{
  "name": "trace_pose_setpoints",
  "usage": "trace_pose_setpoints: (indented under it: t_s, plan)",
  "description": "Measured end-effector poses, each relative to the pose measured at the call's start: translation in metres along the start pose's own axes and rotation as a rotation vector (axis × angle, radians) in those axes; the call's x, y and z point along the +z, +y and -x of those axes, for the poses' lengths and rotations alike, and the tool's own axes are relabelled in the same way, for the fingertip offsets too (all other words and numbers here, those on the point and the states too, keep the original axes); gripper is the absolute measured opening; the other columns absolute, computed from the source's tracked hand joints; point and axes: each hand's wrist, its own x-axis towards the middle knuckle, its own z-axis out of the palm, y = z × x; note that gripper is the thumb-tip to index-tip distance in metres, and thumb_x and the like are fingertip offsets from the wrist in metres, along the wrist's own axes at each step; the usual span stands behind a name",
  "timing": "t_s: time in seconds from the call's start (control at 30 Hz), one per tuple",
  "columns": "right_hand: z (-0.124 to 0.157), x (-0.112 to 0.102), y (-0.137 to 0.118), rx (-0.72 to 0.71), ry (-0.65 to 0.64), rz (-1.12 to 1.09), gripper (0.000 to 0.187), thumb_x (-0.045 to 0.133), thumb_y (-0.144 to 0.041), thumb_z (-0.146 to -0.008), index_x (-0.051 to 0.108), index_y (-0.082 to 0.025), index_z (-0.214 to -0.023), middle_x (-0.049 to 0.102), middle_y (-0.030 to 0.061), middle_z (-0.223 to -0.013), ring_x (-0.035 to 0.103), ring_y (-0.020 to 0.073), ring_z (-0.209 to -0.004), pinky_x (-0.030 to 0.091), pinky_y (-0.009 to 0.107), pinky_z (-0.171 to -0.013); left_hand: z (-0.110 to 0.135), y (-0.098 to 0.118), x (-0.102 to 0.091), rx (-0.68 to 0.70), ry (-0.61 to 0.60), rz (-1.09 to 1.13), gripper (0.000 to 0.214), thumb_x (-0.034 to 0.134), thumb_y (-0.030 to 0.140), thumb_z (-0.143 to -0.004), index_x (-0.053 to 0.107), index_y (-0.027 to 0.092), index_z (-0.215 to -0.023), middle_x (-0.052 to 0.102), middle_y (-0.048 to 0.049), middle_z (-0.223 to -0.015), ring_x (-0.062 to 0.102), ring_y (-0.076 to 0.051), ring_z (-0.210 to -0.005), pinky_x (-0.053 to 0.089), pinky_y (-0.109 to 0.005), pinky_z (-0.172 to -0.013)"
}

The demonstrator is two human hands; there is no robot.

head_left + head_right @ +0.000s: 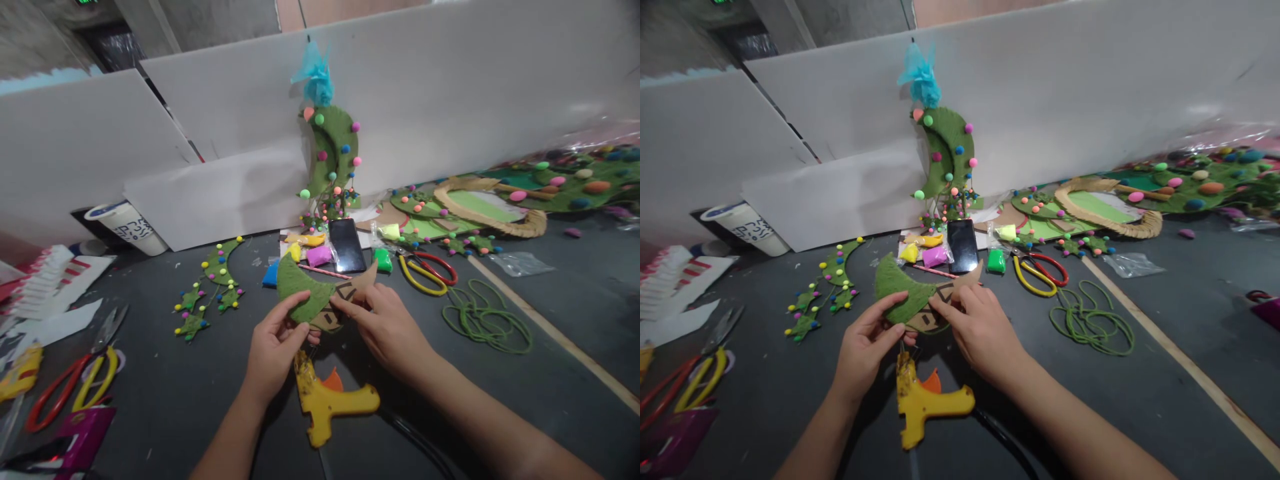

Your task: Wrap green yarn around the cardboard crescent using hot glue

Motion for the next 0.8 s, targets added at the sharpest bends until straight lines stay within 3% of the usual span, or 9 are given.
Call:
trace_pose_setpoints:
  t_s: [0.17,0.4,0.53,0.67,0.8]
  plan:
    - [0.000,-0.002,-0.003,0.006,0.040,-0.138,0.039,0.036,-0.007,-0.089,0.062,-0.017,-0.117,0.054,0.0087,-0.090,0.046,0.0202,-0.084,0.038,0.033,-0.072,0.000,0.000,0.001,-0.018,0.004,-0.030,0.045,0.063,0.019,-0.074,0.061,0.016,-0.119,0.072,-0.0016,-0.067,0.069,-0.016,-0.059,0.058,-0.026,-0.064]
    - [0.002,0.006,-0.007,-0.013,-0.015,-0.060,0.036,0.042,-0.011,-0.091,0.061,-0.023,-0.118,0.055,0.0062,-0.089,0.047,0.0201,-0.081,0.035,0.032,-0.070,0.000,0.002,0.005,-0.028,-0.003,-0.040,0.044,0.064,0.018,-0.073,0.062,0.015,-0.117,0.071,-0.0010,-0.068,0.069,-0.015,-0.058,0.058,-0.025,-0.062]
    - [0.005,0.003,-0.011,-0.013,0.053,-0.137,0.037,0.041,-0.007,-0.088,0.060,-0.020,-0.116,0.055,0.0076,-0.092,0.048,0.0211,-0.085,0.038,0.034,-0.072,-0.001,-0.001,0.004,-0.028,-0.001,-0.047,0.045,0.063,0.018,-0.075,0.060,0.015,-0.120,0.071,-0.0006,-0.071,0.069,-0.014,-0.060,0.058,-0.024,-0.064]
    - [0.005,0.002,-0.018,0.026,0.093,-0.220,0.021,0.048,-0.012,-0.087,0.060,-0.015,-0.104,0.056,0.0097,-0.094,0.050,0.0221,-0.088,0.042,0.035,-0.076,0.000,-0.002,0.004,-0.018,0.016,-0.058,0.046,0.062,0.020,-0.077,0.058,0.015,-0.122,0.071,-0.0008,-0.073,0.069,-0.014,-0.062,0.057,-0.024,-0.066]
    - [0.004,0.013,-0.023,0.062,0.037,-0.110,0.010,0.058,-0.021,-0.084,0.059,-0.014,-0.091,0.057,0.0104,-0.092,0.050,0.0250,-0.085,0.041,0.038,-0.073,0.003,-0.003,0.007,0.005,-0.004,-0.119,0.044,0.059,0.019,-0.079,0.058,0.016,-0.122,0.071,-0.0018,-0.077,0.069,-0.014,-0.063,0.057,-0.024,-0.066]
